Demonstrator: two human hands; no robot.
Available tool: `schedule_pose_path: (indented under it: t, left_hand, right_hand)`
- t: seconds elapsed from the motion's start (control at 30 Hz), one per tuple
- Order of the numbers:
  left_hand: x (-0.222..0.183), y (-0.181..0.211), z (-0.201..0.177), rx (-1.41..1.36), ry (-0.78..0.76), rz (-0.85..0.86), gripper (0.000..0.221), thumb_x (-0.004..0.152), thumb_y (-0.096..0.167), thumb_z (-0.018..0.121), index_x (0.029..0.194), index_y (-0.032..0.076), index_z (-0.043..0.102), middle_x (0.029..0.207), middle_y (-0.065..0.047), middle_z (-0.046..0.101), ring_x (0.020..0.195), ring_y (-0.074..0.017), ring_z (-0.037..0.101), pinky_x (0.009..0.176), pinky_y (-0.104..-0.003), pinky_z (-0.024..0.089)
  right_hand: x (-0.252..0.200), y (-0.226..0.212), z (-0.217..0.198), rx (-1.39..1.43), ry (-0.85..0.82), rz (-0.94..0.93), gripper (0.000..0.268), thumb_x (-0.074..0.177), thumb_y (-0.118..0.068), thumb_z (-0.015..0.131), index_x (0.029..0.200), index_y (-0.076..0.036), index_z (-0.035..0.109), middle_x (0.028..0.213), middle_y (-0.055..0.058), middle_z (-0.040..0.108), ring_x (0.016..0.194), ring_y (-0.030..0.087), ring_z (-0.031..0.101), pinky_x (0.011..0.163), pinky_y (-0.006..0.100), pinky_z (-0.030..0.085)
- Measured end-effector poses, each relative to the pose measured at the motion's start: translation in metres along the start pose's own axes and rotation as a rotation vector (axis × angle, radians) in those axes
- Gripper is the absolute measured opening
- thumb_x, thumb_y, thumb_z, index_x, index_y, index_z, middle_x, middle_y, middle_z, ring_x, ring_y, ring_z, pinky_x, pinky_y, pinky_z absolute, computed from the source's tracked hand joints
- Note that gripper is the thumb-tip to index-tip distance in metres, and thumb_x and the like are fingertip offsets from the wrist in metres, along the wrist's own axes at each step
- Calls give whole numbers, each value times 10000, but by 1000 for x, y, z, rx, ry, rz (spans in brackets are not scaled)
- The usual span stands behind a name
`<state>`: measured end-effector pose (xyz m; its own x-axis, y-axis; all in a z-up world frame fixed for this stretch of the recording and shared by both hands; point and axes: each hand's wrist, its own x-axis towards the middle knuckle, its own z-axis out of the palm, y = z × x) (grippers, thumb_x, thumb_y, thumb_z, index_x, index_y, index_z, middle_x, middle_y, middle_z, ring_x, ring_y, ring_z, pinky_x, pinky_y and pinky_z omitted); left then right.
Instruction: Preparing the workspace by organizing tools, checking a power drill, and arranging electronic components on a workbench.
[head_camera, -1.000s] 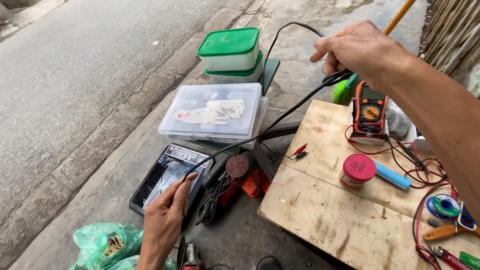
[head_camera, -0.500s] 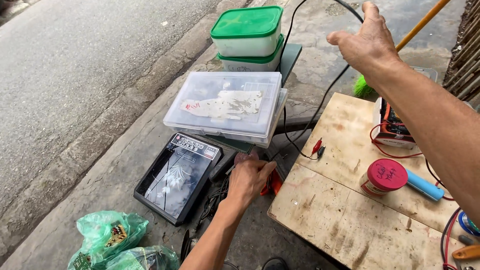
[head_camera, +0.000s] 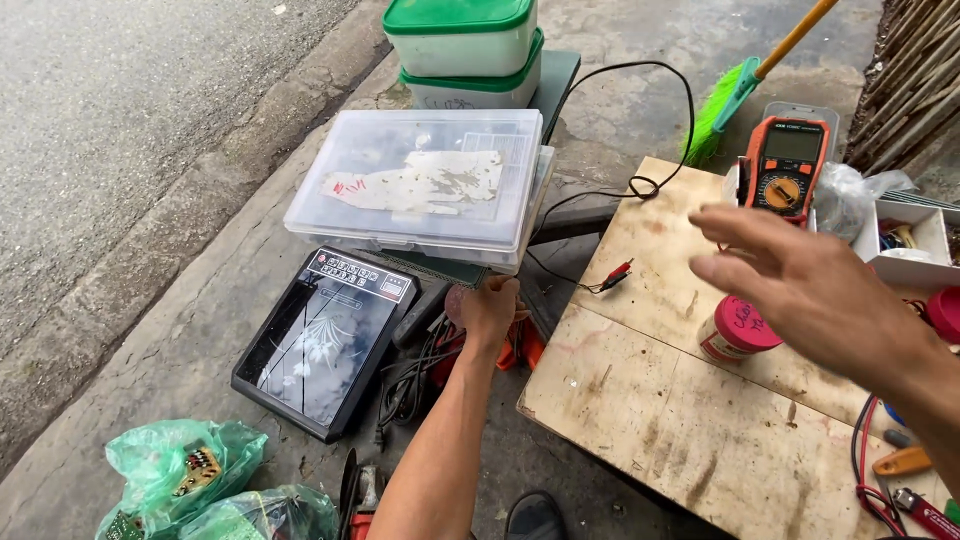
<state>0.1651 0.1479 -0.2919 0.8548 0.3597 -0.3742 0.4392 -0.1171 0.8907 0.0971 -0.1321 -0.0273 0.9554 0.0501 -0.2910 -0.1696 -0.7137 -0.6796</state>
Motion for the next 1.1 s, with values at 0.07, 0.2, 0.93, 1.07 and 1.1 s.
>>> schedule_pose_path:
  t: [0.07, 0.2, 0.93, 1.07, 1.1]
  left_hand:
    - [-11, -2, -4, -131, -22, -66, 319, 1024, 150, 653, 1283, 24, 791, 852, -155, 788, 733, -236, 791, 729, -338, 744]
    - [-106, 6, -24, -61, 95, 118, 293, 1039, 315, 613, 1172, 89, 746, 931, -44, 738, 888, -179, 704, 895, -368, 601]
    - [-105, -315, 98, 1167, -496, 879, 604, 1103, 266, 538, 1630, -27, 510, 1628, -299, 487, 1535, -542, 343, 1262, -726, 197]
    - [-104, -313, 93, 1192, -441, 862, 589, 1121, 288, 509, 1622, -21, 525, 1604, -302, 505, 1514, -559, 356, 1239, -741, 229]
    - [-107, -308, 88, 1186, -526, 732, 628, 1121, 296, 498, 1683, 27, 421, 1660, -264, 426, 1535, -525, 327, 1259, -698, 227]
  right_hand:
    - [-27, 18, 3, 43, -9, 106, 678, 954, -416, 611, 1627, -340, 571, 1803, -145, 475, 1576, 169, 552, 1306, 473, 424]
    - [-58, 49, 7, 298, 219, 123, 474, 951, -98, 687, 1417, -95, 778, 1495, 35, 788, 1472, 119, 655, 1256, 333, 453]
    - [-8, 126, 1, -69, 218, 285, 504, 1043, -381, 626, 1534, -296, 704, 1516, 56, 749, 1326, 273, 736, 1142, 461, 539]
    - [45, 177, 37, -382, -69, 73, 1020, 954, -590, 680, 1770, -333, 124, 1882, 3, 69, 1716, 224, 183, 1372, 584, 245]
    - [54, 179, 45, -497, -86, 48, 1095, 944, -591, 740, 1780, -359, 72, 1875, 8, 94, 1713, 279, 180, 1363, 578, 281]
